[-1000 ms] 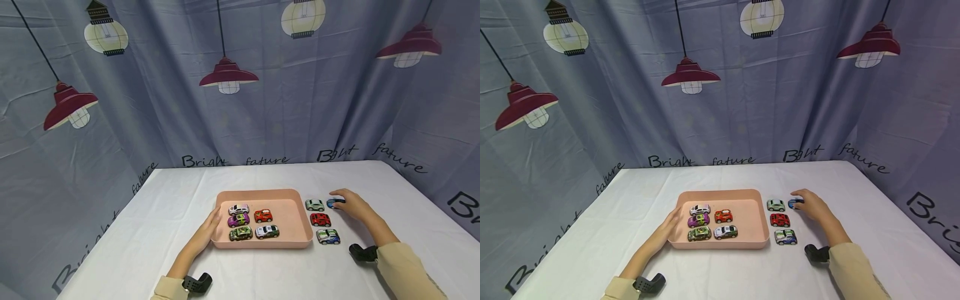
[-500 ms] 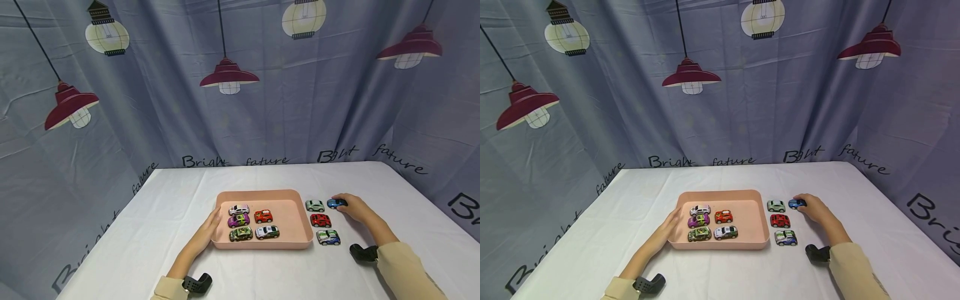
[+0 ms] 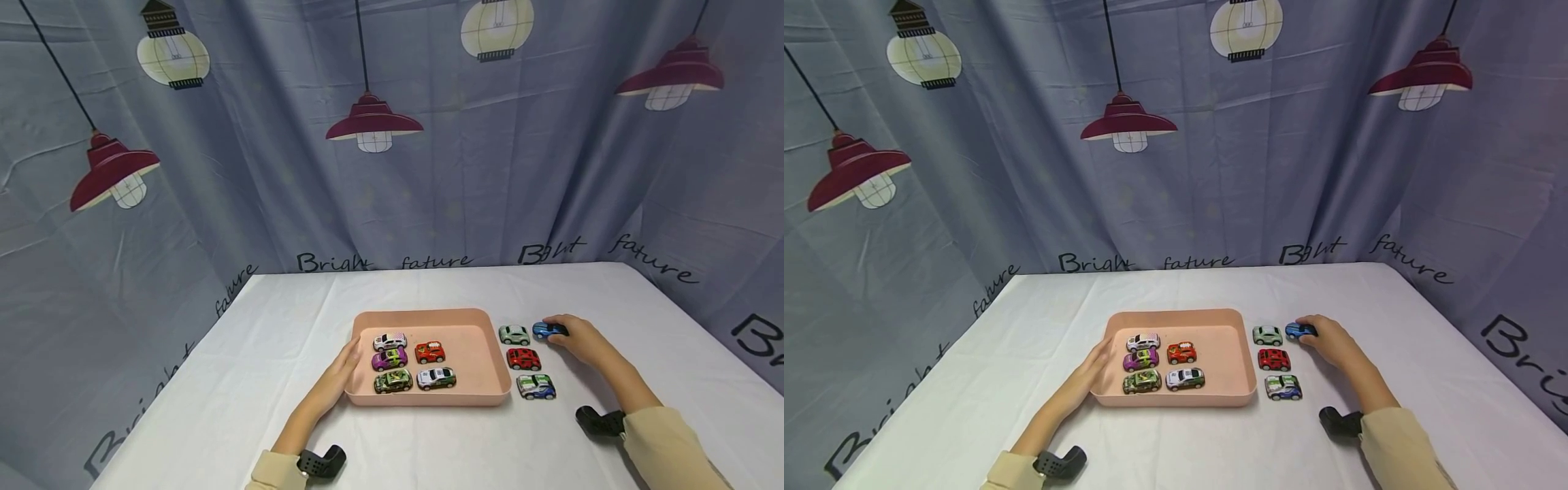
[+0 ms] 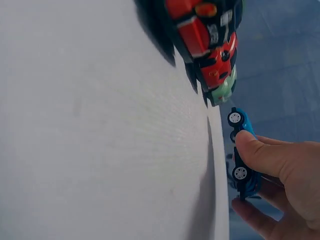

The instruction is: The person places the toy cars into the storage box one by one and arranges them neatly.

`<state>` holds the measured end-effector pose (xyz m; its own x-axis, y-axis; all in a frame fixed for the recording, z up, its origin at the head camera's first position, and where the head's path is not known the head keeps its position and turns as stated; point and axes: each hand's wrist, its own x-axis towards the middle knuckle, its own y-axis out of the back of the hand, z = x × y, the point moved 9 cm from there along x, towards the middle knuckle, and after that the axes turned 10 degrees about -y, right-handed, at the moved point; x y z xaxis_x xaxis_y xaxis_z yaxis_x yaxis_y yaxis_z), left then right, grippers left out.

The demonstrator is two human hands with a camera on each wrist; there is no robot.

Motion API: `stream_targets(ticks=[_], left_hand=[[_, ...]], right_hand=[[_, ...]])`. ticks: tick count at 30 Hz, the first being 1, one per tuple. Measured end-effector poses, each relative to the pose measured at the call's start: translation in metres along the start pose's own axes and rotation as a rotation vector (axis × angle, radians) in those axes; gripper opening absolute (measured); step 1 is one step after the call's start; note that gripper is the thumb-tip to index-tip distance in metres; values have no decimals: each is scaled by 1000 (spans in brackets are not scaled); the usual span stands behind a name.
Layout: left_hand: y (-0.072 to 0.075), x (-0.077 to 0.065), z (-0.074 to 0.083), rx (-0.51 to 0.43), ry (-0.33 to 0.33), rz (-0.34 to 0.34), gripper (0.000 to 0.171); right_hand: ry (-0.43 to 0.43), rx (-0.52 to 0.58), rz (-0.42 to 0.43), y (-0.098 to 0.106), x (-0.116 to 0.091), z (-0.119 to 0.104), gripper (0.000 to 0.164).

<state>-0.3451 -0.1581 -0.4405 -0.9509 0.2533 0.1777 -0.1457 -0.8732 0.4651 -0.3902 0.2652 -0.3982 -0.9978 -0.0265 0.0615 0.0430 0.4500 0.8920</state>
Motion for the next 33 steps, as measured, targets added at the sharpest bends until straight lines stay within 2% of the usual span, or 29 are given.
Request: stream_targets(ticks=[6, 18, 33], left_hand=[[0, 0, 1, -6, 3, 1, 53], [0, 0, 1, -4, 3, 0, 53], [1, 0, 1, 5, -4, 2, 53]], right_hand=[[62, 21, 47, 8, -9, -21, 42], [101, 40, 74, 13, -24, -72, 39], [177, 27, 46, -3, -29, -142, 38]])
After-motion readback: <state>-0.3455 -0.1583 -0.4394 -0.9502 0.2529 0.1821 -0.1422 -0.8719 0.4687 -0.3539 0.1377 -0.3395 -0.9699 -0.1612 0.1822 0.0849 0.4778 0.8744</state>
